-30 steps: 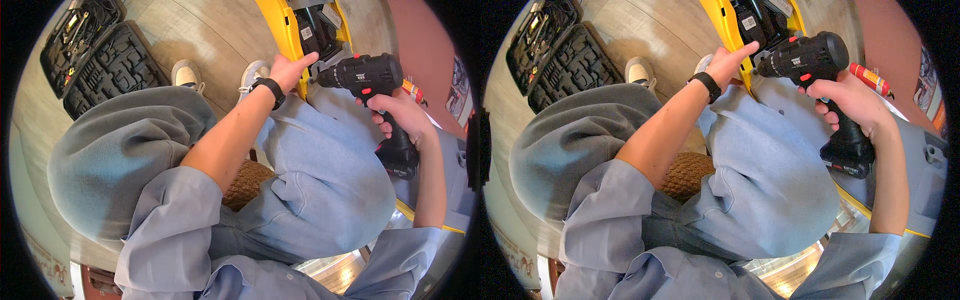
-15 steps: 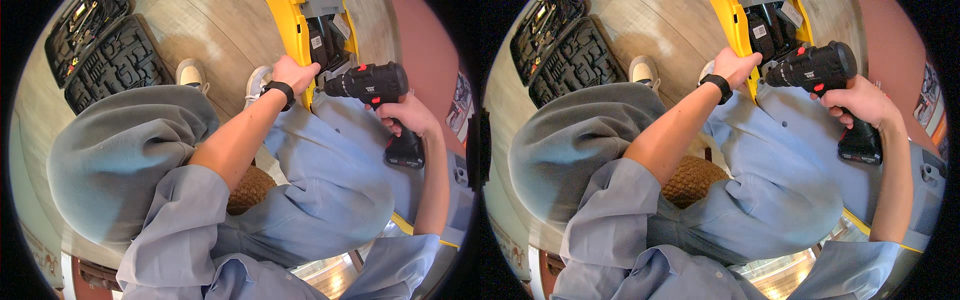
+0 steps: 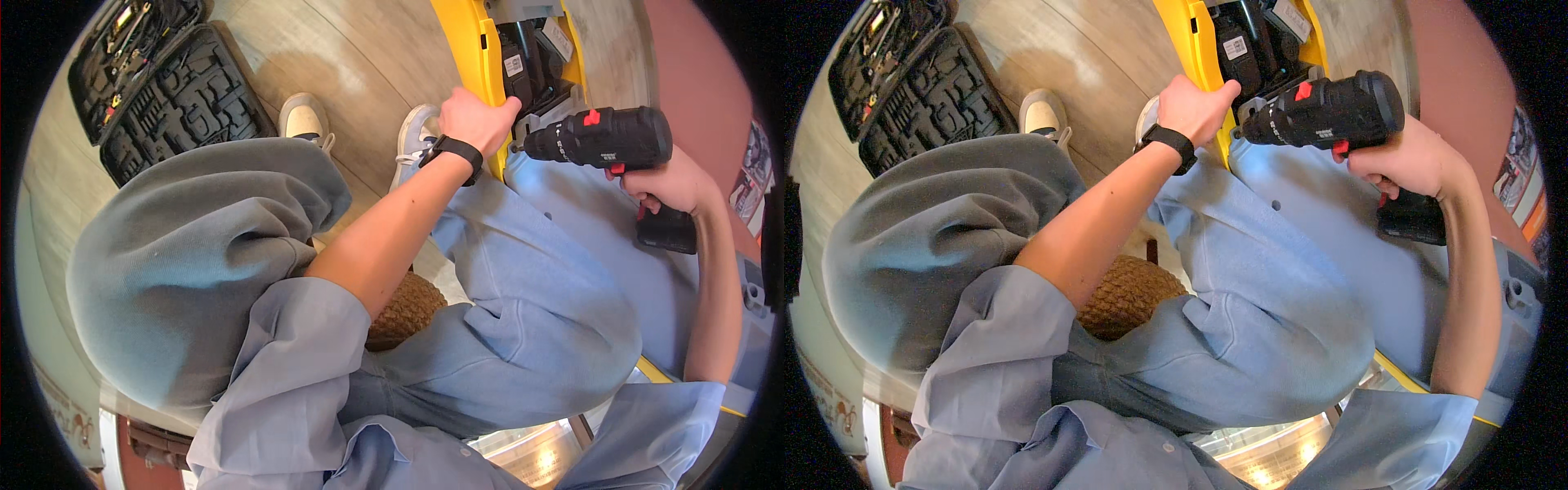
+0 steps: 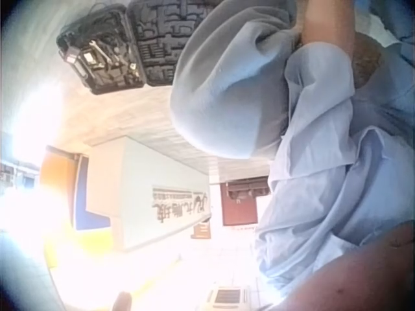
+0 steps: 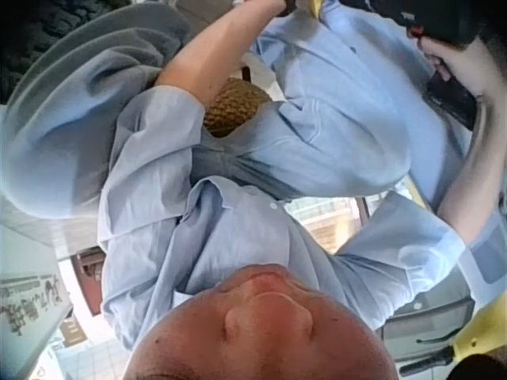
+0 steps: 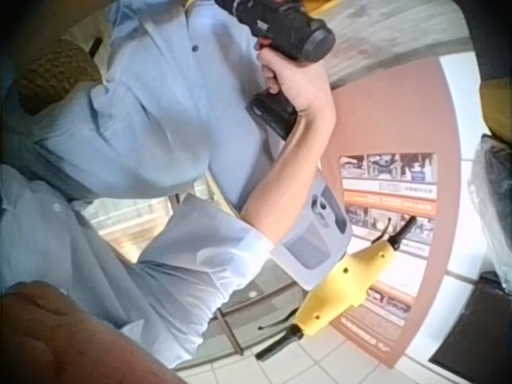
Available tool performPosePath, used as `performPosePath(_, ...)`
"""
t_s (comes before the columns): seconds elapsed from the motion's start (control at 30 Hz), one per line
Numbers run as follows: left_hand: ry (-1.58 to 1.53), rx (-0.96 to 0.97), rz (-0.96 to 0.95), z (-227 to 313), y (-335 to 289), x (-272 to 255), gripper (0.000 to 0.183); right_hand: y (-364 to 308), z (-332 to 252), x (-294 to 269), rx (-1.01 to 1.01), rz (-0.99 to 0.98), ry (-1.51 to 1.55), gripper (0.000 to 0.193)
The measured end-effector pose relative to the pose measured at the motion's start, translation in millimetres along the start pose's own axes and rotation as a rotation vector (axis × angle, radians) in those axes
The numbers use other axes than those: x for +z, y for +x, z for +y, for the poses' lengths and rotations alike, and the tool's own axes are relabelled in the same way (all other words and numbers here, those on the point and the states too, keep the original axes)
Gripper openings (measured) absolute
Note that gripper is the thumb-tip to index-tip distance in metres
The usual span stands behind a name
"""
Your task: Using a power drill to remove and reinstall screws on the body panel of an electric scooter.
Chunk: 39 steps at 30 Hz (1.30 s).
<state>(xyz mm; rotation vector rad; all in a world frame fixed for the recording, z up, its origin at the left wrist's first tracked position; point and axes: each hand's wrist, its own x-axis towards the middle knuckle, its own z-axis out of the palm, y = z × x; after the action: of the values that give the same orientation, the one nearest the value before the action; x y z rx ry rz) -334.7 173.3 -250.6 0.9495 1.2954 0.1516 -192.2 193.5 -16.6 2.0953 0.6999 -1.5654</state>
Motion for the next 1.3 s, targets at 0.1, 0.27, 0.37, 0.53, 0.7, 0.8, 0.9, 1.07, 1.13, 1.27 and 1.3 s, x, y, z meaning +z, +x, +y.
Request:
performPosePath(0.1, -0.009, 0.01, 0.005, -1.8, 1.1, 3.0, 0.063, -0.9, 4.4, 0.7, 0.02, 0.049, -0.082, 0.019)
performPosePath(0.27, -0.014, 0.018, -0.01, -1.5, 3.4, 2.9, 0.063, -6.4, 0.0, 6.8, -0.046, 0.115, -0.137, 0.023)
performPosePath(0.37, -0.03, 0.016, -0.037, -0.5, 1.5, 0.1, 0.062, -12.5, 0.2, 17.5, -0.152, 0.25, -0.188, 0.027)
performPosePath(0.53, -0.026, 0.008, -0.02, 3.4, -0.2, -1.8, 0.06, -12.2, -7.0, 9.9, 0.004, 0.128, -0.185, 0.03)
performPosePath(0.7, -0.028, -0.031, -0.044, 2.9, -2.1, -4.1, 0.058, -7.9, -9.6, 11.7, -0.001, 0.133, -0.194, 0.028)
performPosePath(0.8, -0.018, -0.017, -0.023, 1.4, -3.8, -2.8, 0.055, -8.1, -7.4, 10.2, -0.002, 0.124, -0.197, 0.022)
performPosePath(0.9, -0.002, 0.006, -0.038, 0.7, -3.2, -1.7, 0.048, -0.6, 3.3, 0.8, 0.002, 0.071, -0.136, 0.015)
performPosePath(1.07, -0.001, 0.008, -0.051, 4.6, -5.1, -7.7, 0.053, 3.6, -5.9, -0.1, 0.008, 0.073, -0.062, 0.01)
performPosePath(1.13, 0.053, 0.012, -0.04, 2.0, -2.3, -3.0, 0.05, 2.2, -12.9, -3.9, 0.025, 0.087, -0.131, 0.01)
performPosePath(1.27, 0.04, 0.016, -0.046, -0.6, -4.9, -6.0, 0.051, 4.1, -18.3, 0.6, 0.013, 0.068, -0.194, 0.011)
performPosePath(1.3, 0.036, 0.011, -0.047, -0.9, -4.9, -7.1, 0.052, 4.5, -18.7, 1.5, 0.012, 0.066, -0.195, 0.011)
